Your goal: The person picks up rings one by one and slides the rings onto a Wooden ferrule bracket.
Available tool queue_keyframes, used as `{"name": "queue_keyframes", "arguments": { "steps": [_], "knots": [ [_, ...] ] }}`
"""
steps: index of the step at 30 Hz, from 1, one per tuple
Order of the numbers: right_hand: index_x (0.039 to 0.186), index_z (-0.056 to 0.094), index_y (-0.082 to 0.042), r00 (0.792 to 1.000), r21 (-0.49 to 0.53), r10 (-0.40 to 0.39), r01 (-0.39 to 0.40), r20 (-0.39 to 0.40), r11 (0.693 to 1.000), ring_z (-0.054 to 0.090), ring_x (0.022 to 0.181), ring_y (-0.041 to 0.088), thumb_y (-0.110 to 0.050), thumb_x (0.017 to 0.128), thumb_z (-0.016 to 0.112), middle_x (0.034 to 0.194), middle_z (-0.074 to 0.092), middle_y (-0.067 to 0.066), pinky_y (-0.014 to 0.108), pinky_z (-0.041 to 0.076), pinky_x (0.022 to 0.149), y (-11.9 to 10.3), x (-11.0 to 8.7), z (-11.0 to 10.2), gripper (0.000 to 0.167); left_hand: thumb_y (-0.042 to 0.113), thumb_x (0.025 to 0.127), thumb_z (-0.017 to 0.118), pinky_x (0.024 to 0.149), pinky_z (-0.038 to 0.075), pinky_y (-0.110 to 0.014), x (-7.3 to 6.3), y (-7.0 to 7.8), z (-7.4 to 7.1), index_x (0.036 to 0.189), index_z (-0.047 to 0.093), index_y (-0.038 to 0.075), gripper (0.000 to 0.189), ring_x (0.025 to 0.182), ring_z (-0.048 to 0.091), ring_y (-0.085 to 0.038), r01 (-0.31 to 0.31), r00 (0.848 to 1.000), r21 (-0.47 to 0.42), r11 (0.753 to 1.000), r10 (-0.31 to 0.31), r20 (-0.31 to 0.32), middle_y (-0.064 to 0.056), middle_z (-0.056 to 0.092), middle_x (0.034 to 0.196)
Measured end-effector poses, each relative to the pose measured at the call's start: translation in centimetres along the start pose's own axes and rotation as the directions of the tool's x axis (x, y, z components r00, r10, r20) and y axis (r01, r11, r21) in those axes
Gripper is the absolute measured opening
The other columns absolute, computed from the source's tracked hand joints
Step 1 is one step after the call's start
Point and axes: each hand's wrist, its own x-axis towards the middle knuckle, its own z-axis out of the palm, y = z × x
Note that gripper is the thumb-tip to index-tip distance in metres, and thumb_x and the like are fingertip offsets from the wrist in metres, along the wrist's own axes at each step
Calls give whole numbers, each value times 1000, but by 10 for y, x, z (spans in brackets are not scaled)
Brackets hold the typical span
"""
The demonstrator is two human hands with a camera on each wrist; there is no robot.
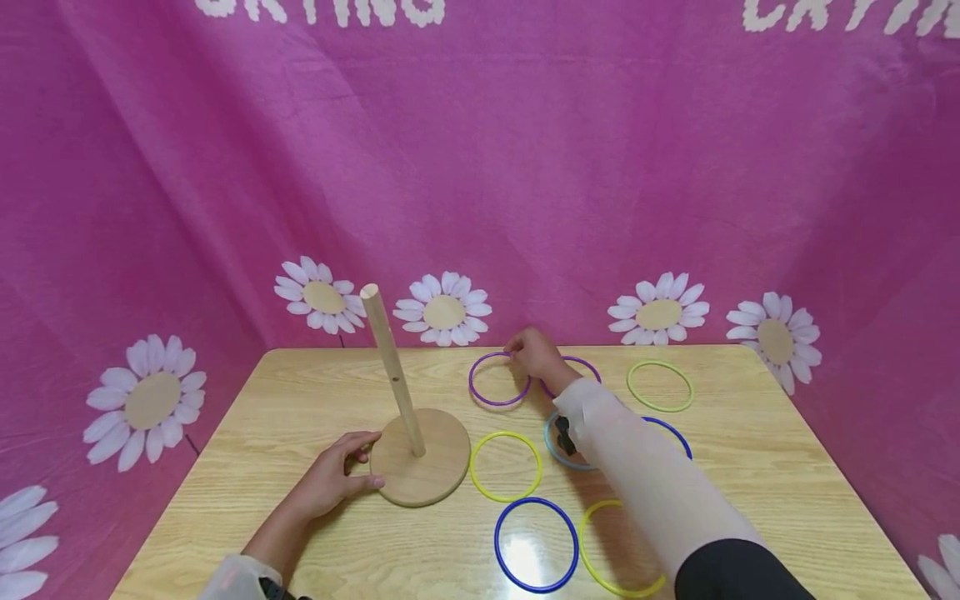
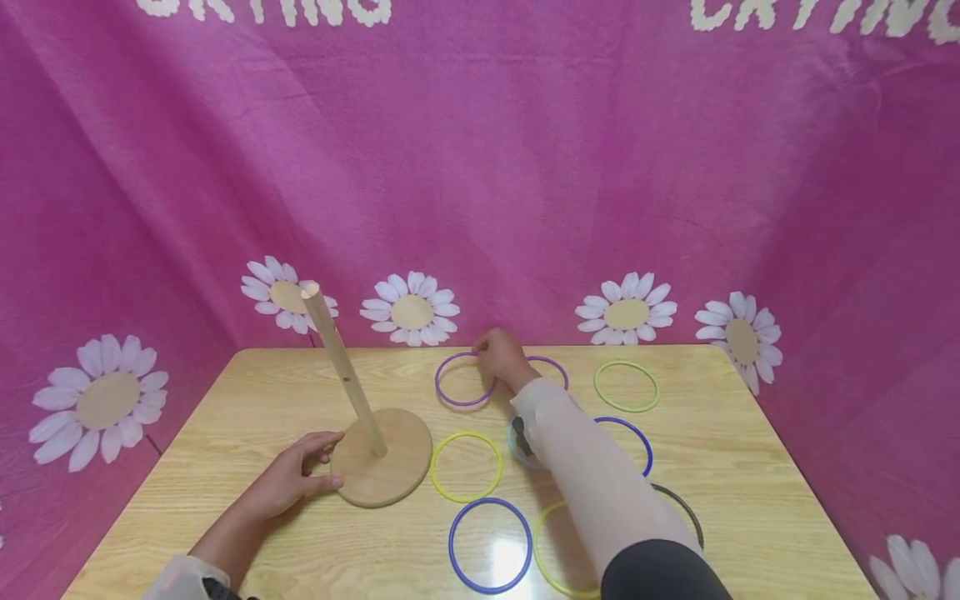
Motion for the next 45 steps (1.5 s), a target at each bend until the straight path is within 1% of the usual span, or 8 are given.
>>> {"name": "queue_keyframes", "arguments": {
  "steps": [6,11,15,20,26,29,36,45],
  "knots": [
    [100,79,3,999,-6,-41,41,25,999,70,99,31,6,89,66,101,76,17,40,56,89,-15,0,-8,18,19,81,89,86,42,-25,1,-2,-1,145,56,-1,74,104,52,-21,13,1000,6,1000,-13,6,-13,57,135],
    [102,78,3,998,1,-49,49,44,999,69,97,29,5,90,65,102,76,17,39,56,88,-33,-3,-19,17,20,82,89,85,42,-25,1,-2,-1,145,56,0,74,104,52,-21,14,1000,-2,1000,-14,10,-13,57,135],
    [105,76,6,997,33,-48,47,59,998,70,101,33,6,92,64,106,75,21,38,57,86,-48,-4,-30,18,19,81,89,85,42,-25,1,-2,-2,144,56,0,74,104,51,-21,15,1000,-16,1000,-15,11,-13,57,134],
    [105,75,9,996,53,-72,69,55,996,72,95,33,10,89,62,107,74,25,31,57,75,-65,-6,-45,21,17,81,89,83,42,-25,3,-2,-2,144,56,-1,73,103,51,-22,17,1000,-33,999,-16,6,-13,57,133],
    [107,76,8,995,50,-81,78,55,996,69,87,25,7,89,64,107,75,22,22,50,64,-85,-10,-61,21,19,82,89,83,41,-25,2,-2,-1,145,56,-1,73,104,51,-22,12,1000,-21,1000,-12,14,-13,56,133],
    [106,76,9,995,61,-95,93,33,994,71,90,28,7,89,65,107,75,23,24,53,66,-98,-12,-70,20,19,82,89,84,42,-26,1,-2,-2,144,56,-1,73,104,51,-21,4,1000,-19,1000,-4,13,-13,57,133],
    [105,78,5,991,76,-130,130,-5,989,73,104,31,5,90,68,107,76,20,36,58,86,-134,-16,-91,18,19,83,88,84,42,-26,0,-2,-2,145,56,-1,73,105,51,-21,-11,1000,-28,1000,12,17,-14,56,134],
    [106,78,2,986,167,-156,163,-55,972,74,100,29,3,92,69,108,76,18,32,59,79,-180,-21,-120,17,19,83,88,86,43,-27,0,-1,-2,144,56,-1,72,106,50,-22,-2,1000,-23,1000,3,16,-13,56,133]
  ]
}}
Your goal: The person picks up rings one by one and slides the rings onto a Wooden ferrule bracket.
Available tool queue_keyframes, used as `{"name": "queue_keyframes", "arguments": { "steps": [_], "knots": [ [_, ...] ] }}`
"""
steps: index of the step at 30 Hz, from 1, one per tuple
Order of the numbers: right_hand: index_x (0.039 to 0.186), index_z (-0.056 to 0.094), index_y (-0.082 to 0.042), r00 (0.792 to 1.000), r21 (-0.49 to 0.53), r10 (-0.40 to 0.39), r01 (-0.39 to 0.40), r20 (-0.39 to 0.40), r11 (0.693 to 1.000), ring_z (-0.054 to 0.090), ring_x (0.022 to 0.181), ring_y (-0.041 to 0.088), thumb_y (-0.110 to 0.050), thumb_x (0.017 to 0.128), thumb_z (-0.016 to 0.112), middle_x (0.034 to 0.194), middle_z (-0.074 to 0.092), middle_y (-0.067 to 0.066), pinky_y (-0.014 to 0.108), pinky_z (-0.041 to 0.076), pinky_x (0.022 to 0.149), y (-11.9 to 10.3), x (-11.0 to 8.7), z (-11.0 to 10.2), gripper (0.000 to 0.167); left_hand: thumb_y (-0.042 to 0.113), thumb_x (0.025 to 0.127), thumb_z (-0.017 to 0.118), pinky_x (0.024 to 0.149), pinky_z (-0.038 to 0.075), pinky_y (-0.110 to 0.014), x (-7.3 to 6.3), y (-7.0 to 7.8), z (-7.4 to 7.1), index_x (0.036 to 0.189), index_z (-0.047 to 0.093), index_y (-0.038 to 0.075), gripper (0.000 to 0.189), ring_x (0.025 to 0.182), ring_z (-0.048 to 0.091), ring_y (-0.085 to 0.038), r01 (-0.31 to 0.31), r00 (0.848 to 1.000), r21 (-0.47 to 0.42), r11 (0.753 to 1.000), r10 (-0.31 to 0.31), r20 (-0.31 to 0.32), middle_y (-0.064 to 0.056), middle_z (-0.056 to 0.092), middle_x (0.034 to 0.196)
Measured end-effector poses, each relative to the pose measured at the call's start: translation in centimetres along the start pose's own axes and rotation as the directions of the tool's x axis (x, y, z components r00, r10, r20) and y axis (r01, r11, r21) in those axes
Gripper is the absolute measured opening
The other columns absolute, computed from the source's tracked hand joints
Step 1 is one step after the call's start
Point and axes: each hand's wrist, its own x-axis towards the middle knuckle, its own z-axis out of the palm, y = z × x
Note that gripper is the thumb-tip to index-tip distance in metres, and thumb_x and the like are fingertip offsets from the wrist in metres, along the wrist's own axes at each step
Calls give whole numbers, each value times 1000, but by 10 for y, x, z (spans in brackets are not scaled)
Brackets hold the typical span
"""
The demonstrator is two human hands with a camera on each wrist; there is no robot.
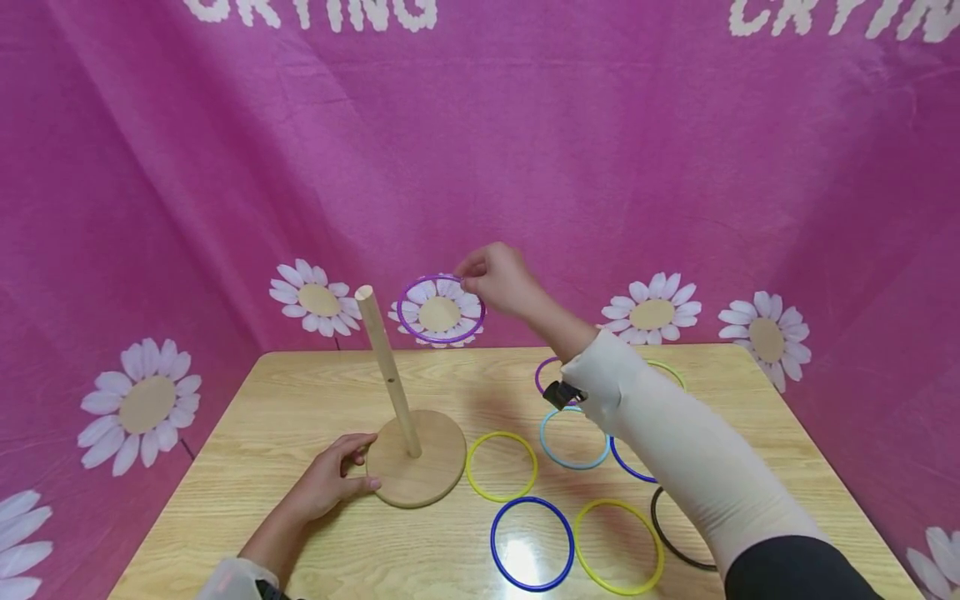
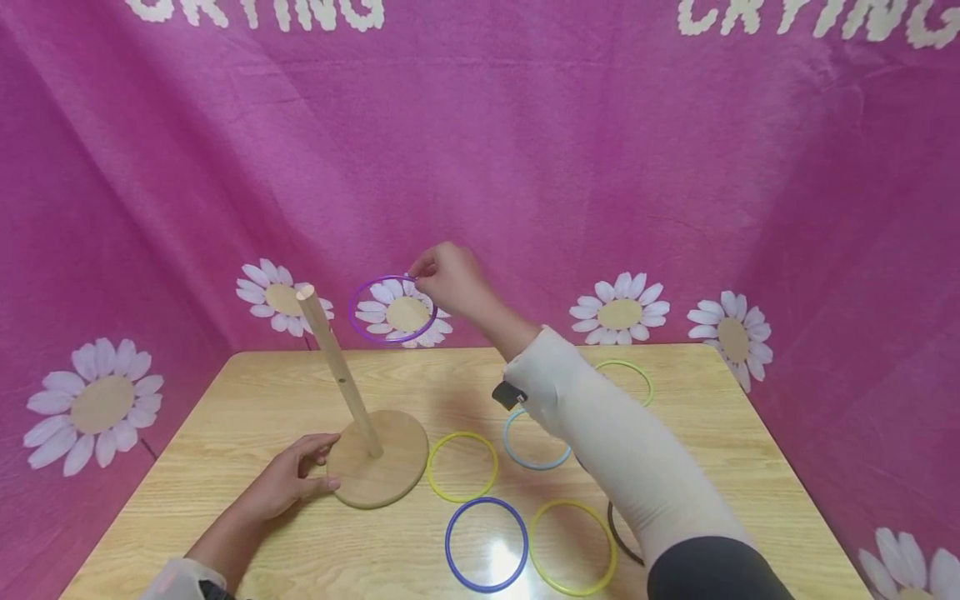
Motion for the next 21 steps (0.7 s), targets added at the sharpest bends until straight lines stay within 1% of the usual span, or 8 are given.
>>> {"name": "queue_keyframes", "arguments": {
  "steps": [2,4,6,9,12,15,18,21],
  "knots": [
    [107,77,3,1000,24,-8,8,-18,1000,74,97,27,3,92,68,108,76,19,28,58,75,-10,1,-5,17,20,83,88,88,43,-28,0,0,0,145,56,-1,73,106,50,-22,-2,1000,7,1000,2,2,-12,56,133],
    [109,77,3,999,48,-15,17,-36,999,73,86,25,4,93,67,107,76,19,25,56,67,-20,1,-10,19,20,83,88,89,43,-28,0,0,0,145,56,-1,73,106,51,-21,0,1000,13,1000,0,3,-12,56,133],
    [110,77,3,998,54,-23,26,-57,998,69,79,22,4,93,66,105,76,18,23,52,64,-29,2,-14,20,19,83,88,90,43,-27,1,0,0,144,56,-1,72,106,51,-21,3,1000,14,1000,-3,2,-13,56,133],
    [111,77,1,996,56,-33,38,-84,998,67,78,20,2,92,67,104,76,17,24,51,66,-41,3,-19,21,17,83,88,92,43,-26,2,-1,1,144,56,-1,72,106,51,-21,6,1000,4,1000,-6,-3,-13,56,133],
    [112,78,-1,994,53,-43,49,-104,997,68,87,20,-1,93,69,104,77,15,27,53,73,-53,3,-22,21,17,82,88,93,43,-25,3,-1,1,145,56,-1,72,106,51,-21,4,1000,-4,1000,-4,-1,-13,57,133],
    [112,78,-1,994,66,-45,52,-100,996,70,89,21,-1,93,69,104,77,15,27,54,73,-63,2,-21,20,17,83,88,94,44,-26,2,-1,1,145,55,-2,73,106,52,-21,5,1000,-8,1000,-5,3,-13,56,134],
    [112,77,-1,997,83,-41,47,-72,995,70,82,23,-1,95,68,104,76,15,27,54,65,-70,0,-16,20,17,83,88,95,46,-29,1,1,1,146,54,-2,74,106,51,-21,9,1000,-13,1000,-9,10,-14,56,135],
    [111,77,-3,998,78,-38,42,-48,996,68,79,21,-1,95,68,103,76,14,25,52,62,-73,-1,-9,19,18,83,88,98,46,-33,0,3,1,146,53,-2,75,107,51,-21,16,1000,-16,1000,-16,14,-13,56,136]
  ]
}}
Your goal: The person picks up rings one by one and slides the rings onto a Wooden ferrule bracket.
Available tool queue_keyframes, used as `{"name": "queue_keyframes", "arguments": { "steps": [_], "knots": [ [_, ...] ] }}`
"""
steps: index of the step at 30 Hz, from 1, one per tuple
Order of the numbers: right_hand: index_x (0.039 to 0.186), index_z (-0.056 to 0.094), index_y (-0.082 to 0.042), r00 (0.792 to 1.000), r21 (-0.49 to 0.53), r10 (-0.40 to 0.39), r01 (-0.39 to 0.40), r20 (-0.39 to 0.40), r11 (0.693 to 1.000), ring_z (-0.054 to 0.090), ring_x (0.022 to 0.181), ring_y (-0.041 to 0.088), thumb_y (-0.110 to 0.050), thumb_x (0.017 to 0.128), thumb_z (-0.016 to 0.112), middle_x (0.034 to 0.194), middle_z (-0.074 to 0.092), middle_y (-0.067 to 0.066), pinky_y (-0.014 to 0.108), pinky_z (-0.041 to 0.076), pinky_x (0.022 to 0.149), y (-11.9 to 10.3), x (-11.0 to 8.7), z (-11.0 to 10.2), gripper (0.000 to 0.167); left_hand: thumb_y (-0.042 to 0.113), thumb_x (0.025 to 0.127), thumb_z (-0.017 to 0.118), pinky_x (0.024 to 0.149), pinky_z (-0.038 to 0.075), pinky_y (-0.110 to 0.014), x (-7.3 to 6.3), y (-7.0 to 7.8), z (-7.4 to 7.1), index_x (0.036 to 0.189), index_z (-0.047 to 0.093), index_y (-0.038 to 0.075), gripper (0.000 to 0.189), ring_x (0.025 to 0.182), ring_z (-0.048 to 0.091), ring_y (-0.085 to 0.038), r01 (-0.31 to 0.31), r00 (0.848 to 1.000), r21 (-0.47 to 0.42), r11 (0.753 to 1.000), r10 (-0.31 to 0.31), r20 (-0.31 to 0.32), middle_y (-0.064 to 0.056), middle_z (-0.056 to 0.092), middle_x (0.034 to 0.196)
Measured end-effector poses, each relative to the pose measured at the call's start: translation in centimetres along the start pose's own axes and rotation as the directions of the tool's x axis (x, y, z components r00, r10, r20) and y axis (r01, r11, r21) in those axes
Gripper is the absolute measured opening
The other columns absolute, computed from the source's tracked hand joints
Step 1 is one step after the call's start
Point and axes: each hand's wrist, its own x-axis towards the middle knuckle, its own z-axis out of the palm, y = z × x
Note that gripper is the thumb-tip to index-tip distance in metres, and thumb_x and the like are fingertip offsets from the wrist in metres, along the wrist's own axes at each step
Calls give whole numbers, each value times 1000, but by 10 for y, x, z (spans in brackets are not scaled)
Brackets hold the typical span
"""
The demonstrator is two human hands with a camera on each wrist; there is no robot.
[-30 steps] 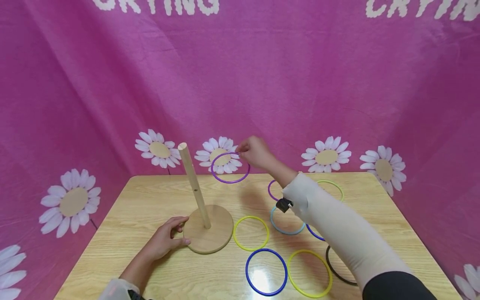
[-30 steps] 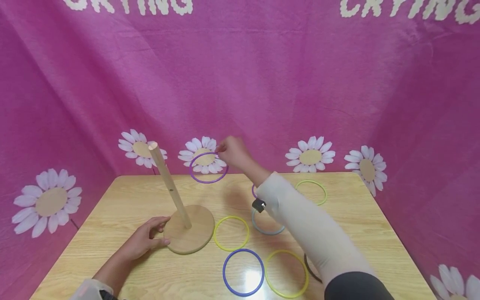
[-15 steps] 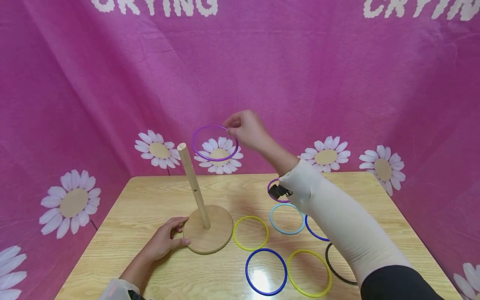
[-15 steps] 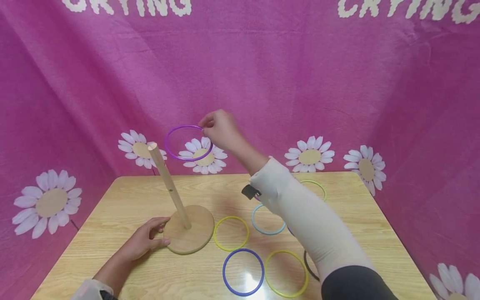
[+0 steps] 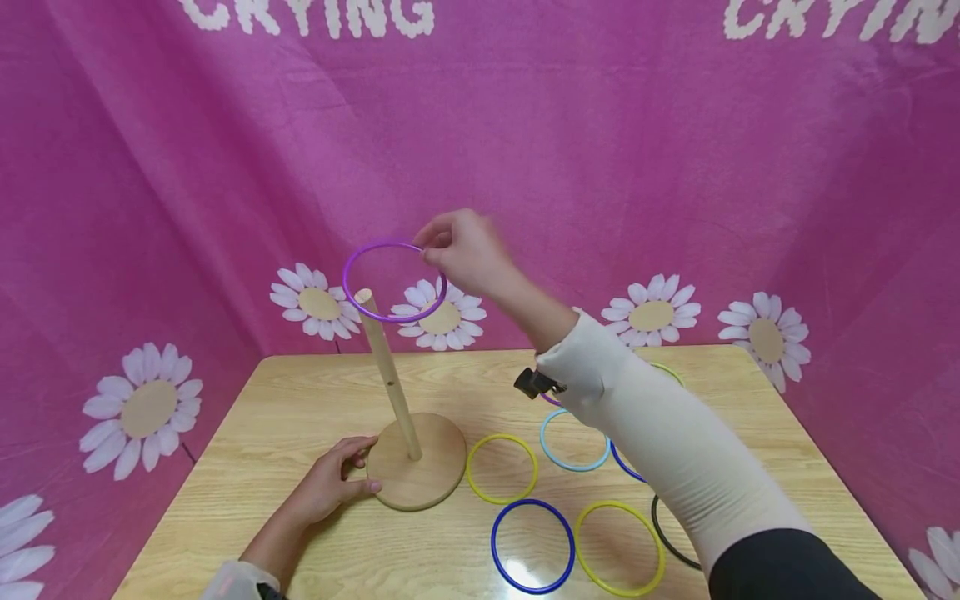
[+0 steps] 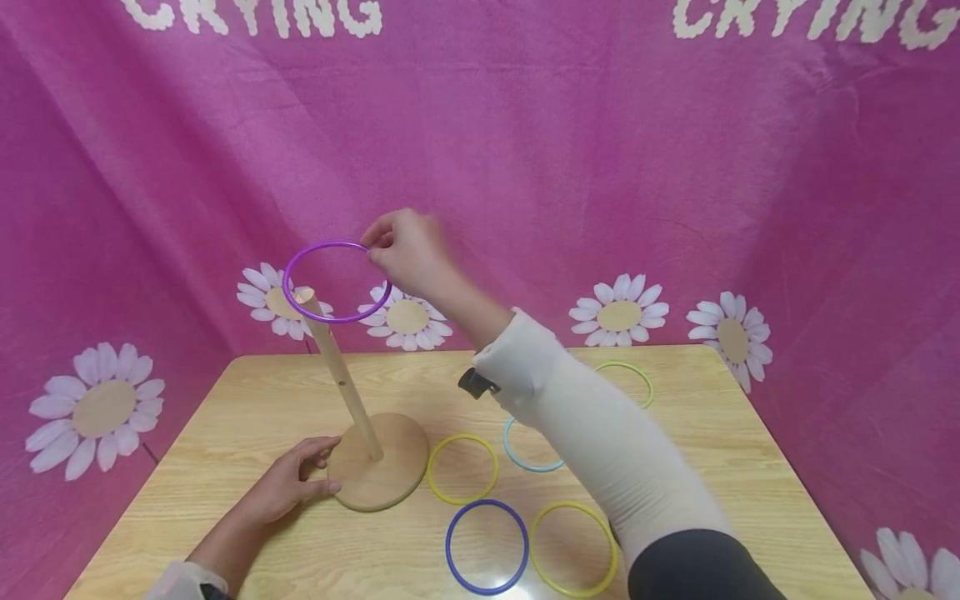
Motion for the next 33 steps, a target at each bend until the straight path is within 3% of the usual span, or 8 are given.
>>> {"name": "queue_keyframes", "arguments": {
  "steps": [8,18,24,33],
  "knots": [
    [108,77,-1,999,-18,13,-12,34,1000,67,82,18,0,94,68,99,76,12,23,50,63,8,-5,19,16,17,83,87,100,46,-36,0,1,0,147,53,-2,75,108,51,-21,-4,1000,-10,1000,4,2,-13,55,137],
    [107,78,-3,998,-80,29,-25,47,997,70,88,18,-4,94,71,97,77,9,25,53,72,39,-15,43,15,18,83,88,100,46,-34,-1,0,0,147,53,-2,75,107,51,-21,-5,1000,6,1000,5,-2,-13,55,137],
    [102,79,-3,999,-118,19,-14,43,993,63,79,12,-3,92,70,88,76,7,21,46,68,57,-24,59,13,17,83,88,100,46,-31,0,-1,0,146,54,-1,75,107,52,-20,-3,1000,11,1000,3,-10,-13,56,138],
    [96,78,-3,998,-79,42,-39,47,996,55,70,6,1,88,69,78,70,2,19,43,62,87,-36,83,13,17,82,88,100,46,-30,0,-1,0,146,54,-2,74,107,53,-20,-7,1000,30,1000,7,-16,-14,57,138]
  ]
}}
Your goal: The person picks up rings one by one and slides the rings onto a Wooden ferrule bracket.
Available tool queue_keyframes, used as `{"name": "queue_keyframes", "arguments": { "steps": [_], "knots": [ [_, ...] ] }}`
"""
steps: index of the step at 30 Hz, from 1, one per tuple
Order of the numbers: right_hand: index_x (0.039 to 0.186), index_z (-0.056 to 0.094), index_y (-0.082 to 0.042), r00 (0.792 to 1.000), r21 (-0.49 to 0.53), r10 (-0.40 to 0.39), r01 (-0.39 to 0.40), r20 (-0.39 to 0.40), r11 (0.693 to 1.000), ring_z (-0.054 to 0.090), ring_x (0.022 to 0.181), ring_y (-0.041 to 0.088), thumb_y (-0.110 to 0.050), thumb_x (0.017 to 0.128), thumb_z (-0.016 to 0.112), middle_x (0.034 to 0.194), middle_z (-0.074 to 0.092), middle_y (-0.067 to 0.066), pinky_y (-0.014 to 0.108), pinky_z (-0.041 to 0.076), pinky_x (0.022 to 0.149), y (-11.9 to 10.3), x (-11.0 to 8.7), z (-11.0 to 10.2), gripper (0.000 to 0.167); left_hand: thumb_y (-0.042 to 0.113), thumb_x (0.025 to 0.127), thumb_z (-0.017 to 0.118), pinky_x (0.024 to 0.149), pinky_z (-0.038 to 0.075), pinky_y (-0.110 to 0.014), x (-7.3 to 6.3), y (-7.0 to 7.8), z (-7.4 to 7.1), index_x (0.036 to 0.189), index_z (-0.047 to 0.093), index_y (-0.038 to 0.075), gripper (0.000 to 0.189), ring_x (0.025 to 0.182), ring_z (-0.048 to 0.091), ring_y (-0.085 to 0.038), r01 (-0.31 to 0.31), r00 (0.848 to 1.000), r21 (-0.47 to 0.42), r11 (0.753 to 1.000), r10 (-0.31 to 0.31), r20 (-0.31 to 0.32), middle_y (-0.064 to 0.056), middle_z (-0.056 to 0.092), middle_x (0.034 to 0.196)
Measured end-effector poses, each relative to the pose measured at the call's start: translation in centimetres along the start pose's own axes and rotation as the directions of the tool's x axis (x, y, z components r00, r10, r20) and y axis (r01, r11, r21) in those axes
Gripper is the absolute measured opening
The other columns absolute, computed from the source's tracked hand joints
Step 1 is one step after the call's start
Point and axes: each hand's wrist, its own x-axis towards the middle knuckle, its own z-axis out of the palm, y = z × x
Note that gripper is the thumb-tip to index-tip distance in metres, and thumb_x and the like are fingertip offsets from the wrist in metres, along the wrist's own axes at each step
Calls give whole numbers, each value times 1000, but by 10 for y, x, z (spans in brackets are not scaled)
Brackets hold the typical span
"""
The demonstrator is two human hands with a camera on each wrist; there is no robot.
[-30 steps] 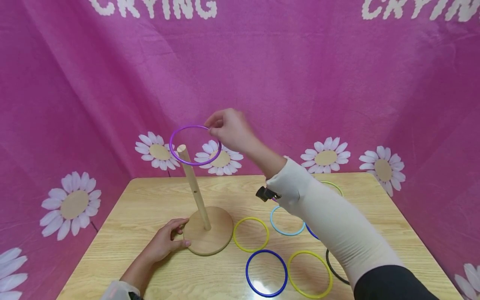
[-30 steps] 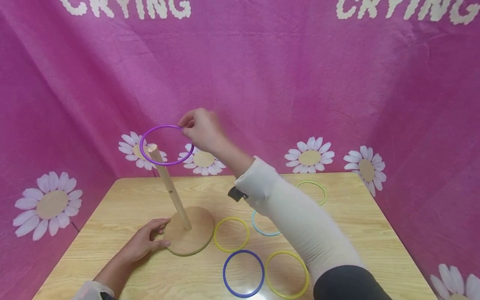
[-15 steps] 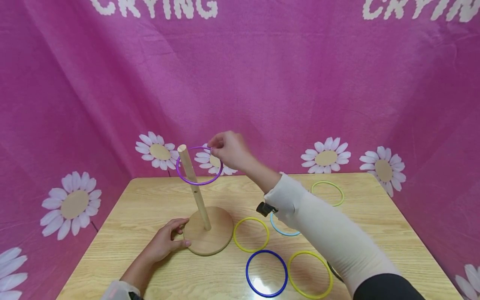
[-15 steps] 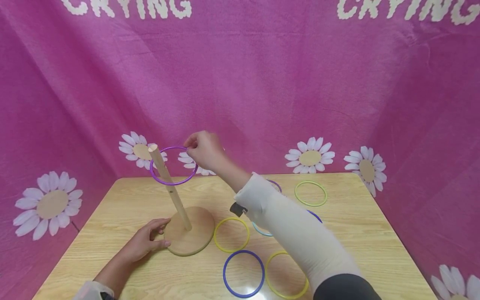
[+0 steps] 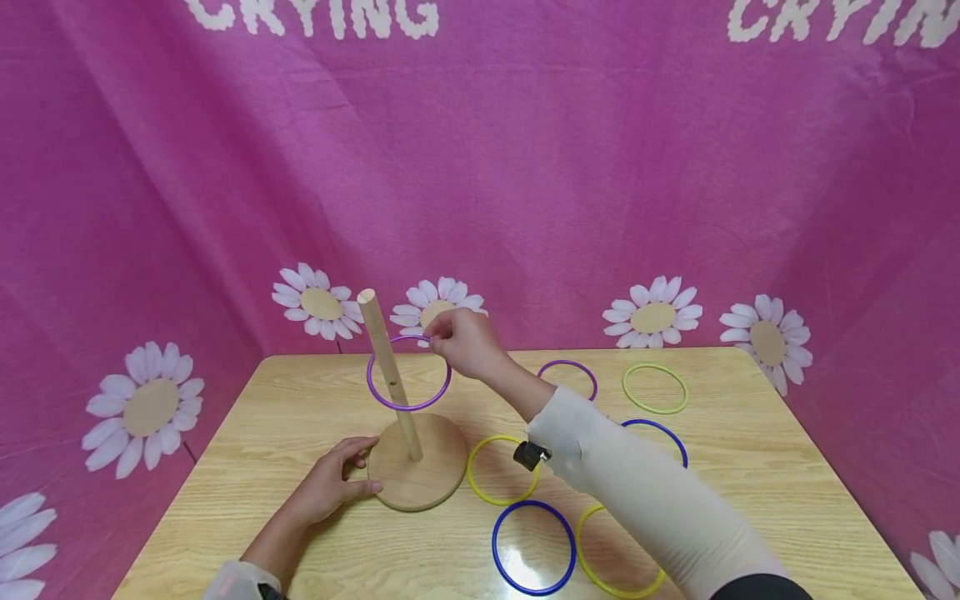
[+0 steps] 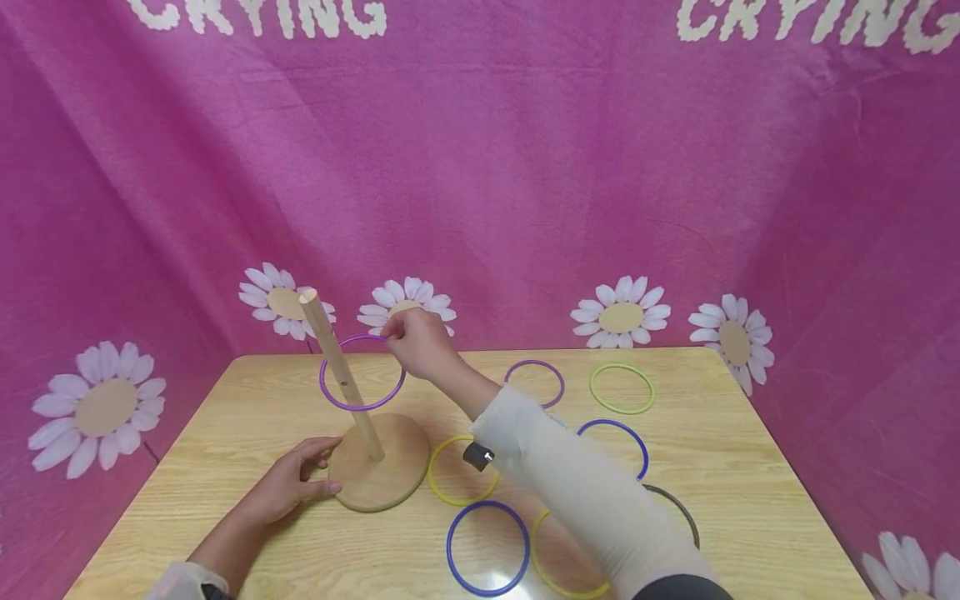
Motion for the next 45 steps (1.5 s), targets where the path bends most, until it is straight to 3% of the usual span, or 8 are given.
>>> {"name": "queue_keyframes", "arguments": {
  "steps": [11,20,26,34,45],
  "knots": [
    [92,77,-1,997,26,68,-69,20,997,53,69,8,3,87,69,75,65,1,20,42,61,39,-17,38,11,19,82,88,99,46,-31,0,0,1,146,54,-1,75,107,53,-20,-10,1000,14,1000,10,-2,-14,56,138],
    [87,78,-4,991,-27,134,-134,0,991,52,70,10,5,81,70,71,64,-1,22,43,64,65,-29,63,14,15,81,89,95,46,-25,-1,-2,2,144,55,-3,74,104,53,-19,-35,999,-3,999,35,-18,-15,58,133],
    [84,78,-7,980,-45,198,-196,34,980,53,70,11,5,82,68,72,65,-1,22,45,63,79,-37,80,16,14,81,89,95,45,-23,-1,-4,2,143,56,-4,72,103,52,-18,-46,999,-10,999,46,-19,-15,58,131],
    [79,78,-9,974,-122,217,-208,67,970,56,69,12,4,80,69,75,70,-1,25,48,63,86,-41,92,17,16,82,88,99,46,-30,0,-3,1,145,55,-2,74,106,51,-20,-26,1000,-14,1000,26,-5,-13,57,134],
    [77,75,-11,962,-157,262,-247,78,956,56,71,14,3,79,75,78,70,4,26,48,63,90,-45,103,14,16,81,89,95,45,-25,0,-5,2,145,55,-3,74,105,52,-19,-32,999,-11,999,32,-12,-14,58,134]
  ]
}}
